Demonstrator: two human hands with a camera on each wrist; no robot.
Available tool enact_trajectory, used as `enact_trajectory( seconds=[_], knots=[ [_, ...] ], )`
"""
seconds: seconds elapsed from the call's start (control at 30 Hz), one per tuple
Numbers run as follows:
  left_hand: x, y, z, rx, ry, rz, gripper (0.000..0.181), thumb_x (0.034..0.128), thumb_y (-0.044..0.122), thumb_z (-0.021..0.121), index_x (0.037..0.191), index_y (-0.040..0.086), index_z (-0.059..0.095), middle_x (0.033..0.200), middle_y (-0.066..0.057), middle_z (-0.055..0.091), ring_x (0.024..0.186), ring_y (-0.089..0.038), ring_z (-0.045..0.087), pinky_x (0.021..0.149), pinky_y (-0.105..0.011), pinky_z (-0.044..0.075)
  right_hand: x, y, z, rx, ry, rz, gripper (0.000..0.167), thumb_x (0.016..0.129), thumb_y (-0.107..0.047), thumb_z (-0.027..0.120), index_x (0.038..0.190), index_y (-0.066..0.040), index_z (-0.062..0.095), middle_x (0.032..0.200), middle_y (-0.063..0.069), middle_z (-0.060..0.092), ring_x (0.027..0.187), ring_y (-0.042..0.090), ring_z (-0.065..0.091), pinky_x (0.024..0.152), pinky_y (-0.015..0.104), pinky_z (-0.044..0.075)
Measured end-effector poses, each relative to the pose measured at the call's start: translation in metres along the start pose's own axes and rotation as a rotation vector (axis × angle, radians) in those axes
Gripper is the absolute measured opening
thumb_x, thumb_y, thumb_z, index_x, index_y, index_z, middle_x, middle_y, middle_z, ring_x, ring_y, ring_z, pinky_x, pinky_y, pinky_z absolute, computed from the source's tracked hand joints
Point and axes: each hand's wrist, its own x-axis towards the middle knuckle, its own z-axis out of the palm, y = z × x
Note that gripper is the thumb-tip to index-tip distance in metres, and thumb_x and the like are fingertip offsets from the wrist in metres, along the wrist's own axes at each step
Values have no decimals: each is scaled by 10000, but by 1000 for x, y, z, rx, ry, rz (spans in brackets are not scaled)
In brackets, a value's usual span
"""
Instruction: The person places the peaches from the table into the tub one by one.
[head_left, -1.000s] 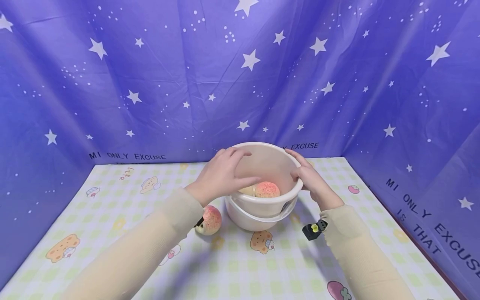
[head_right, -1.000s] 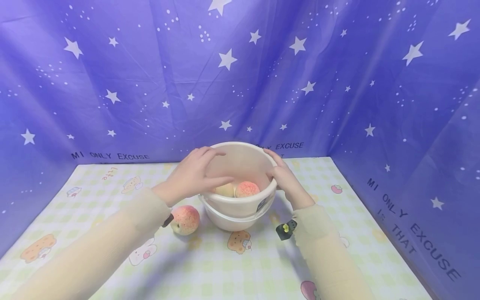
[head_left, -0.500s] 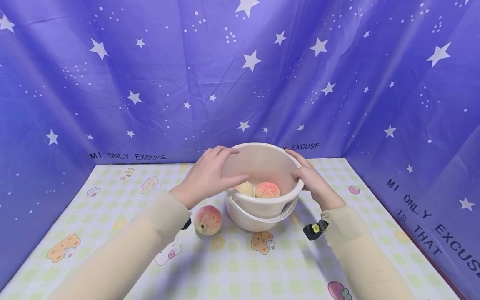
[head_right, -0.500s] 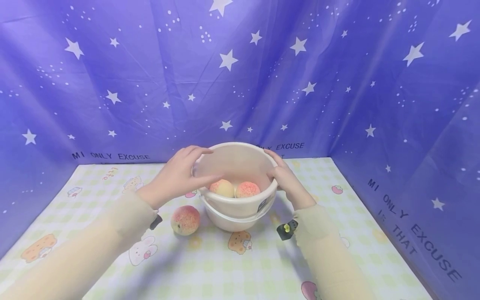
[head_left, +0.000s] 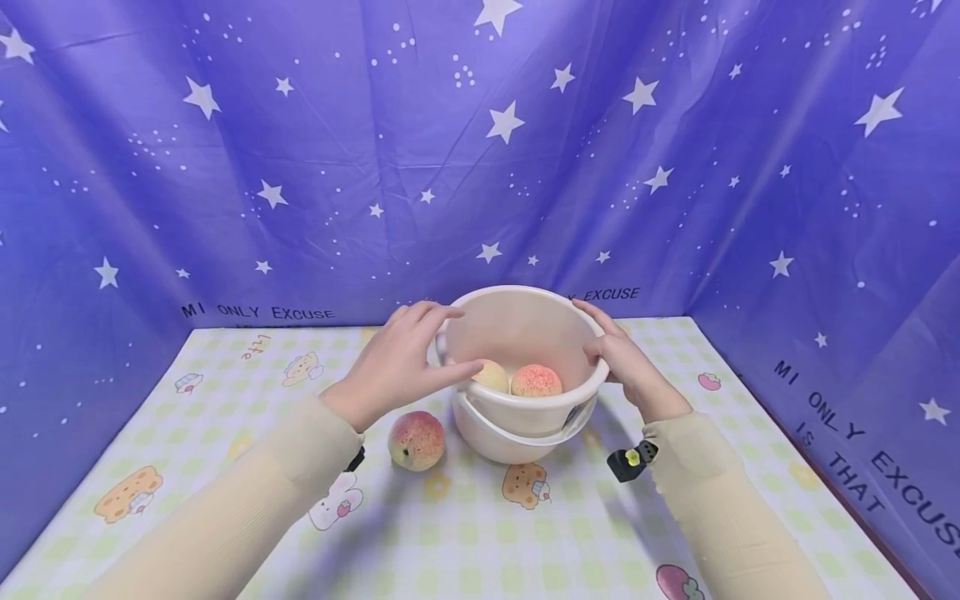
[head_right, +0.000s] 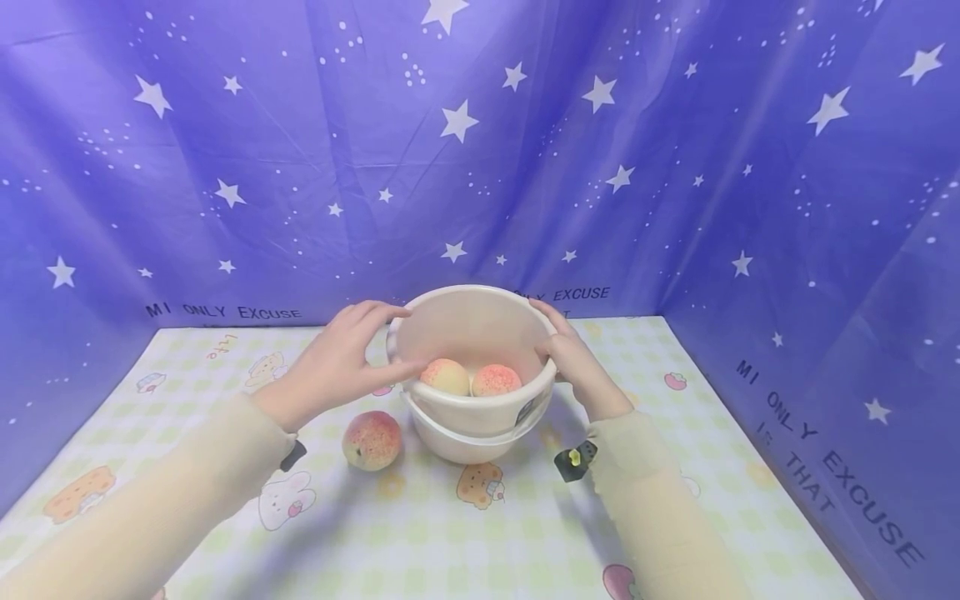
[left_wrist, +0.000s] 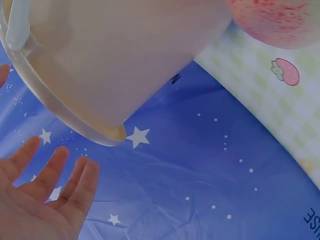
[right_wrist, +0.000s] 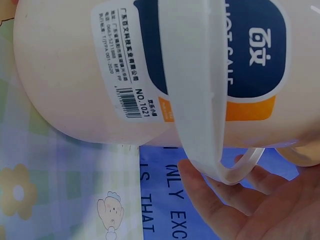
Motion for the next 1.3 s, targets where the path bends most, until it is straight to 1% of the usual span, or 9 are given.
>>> enact_trajectory(
  seconds=[0.07,0.17,0.33,0.63,0.8,0.97,1.07,1.2,1.3],
  knots=[
    [-3,-2,0,6,8,-8,691,825,569,710,1338,125,578,1292,-72,602,1171,-287,531,1010,-450,453,0,0,0,-1,1,1,979,706,16,420,1584,-341,174,1610,162,216,1244,357,430,711,311,497],
    [-7,-4,0,5,17,-23,683,822,553,721,1337,126,578,1311,-70,593,1208,-305,528,1034,-475,452,0,-1,0,-6,2,4,982,702,15,420,1585,-337,172,1612,163,212,1239,360,429,711,312,491],
    [-15,-8,4,-37,15,-38,694,823,537,725,1345,107,571,1333,-78,583,1225,-306,531,1032,-482,456,0,-2,1,-12,2,7,984,699,17,417,1586,-333,170,1615,167,205,1235,365,431,721,320,484],
    [-29,-16,8,-67,61,-19,687,811,528,750,1334,115,583,1304,-57,597,1220,-266,542,1029,-465,460,-1,-1,1,-13,2,6,989,697,20,415,1587,-335,165,1614,169,204,1224,364,439,721,325,489],
    [-36,-22,9,-72,58,-40,677,814,558,736,1342,167,575,1341,-2,581,1280,-234,509,1069,-461,433,-1,0,1,-15,1,6,987,705,18,418,1586,-345,162,1628,157,187,1258,365,421,724,326,490],
    [-43,-25,11,-56,33,-83,689,825,559,721,1341,129,567,1341,-50,583,1269,-270,523,1058,-478,446,-1,-1,1,-10,1,7,985,707,18,419,1587,-343,160,1634,152,173,1279,369,405,724,324,491],
    [-46,-26,14,-53,23,-77,694,829,533,726,1350,105,560,1346,-82,584,1280,-295,518,1062,-494,441,-2,-1,1,-7,2,4,982,707,20,416,1587,-335,162,1629,159,176,1271,371,405,717,322,492],
    [-48,-25,18,-50,26,-51,698,826,512,738,1356,97,556,1348,-93,583,1284,-310,514,1063,-504,436,-2,-2,1,-4,2,2,982,705,22,414,1587,-330,165,1622,166,184,1263,371,407,713,321,492],
    [-49,-25,20,-38,26,-47,706,820,519,742,1359,103,554,1344,-90,584,1265,-311,525,1050,-499,447,-2,-2,1,-2,3,2,984,704,23,416,1587,-333,166,1625,161,181,1270,368,401,720,321,491]
  ],
)
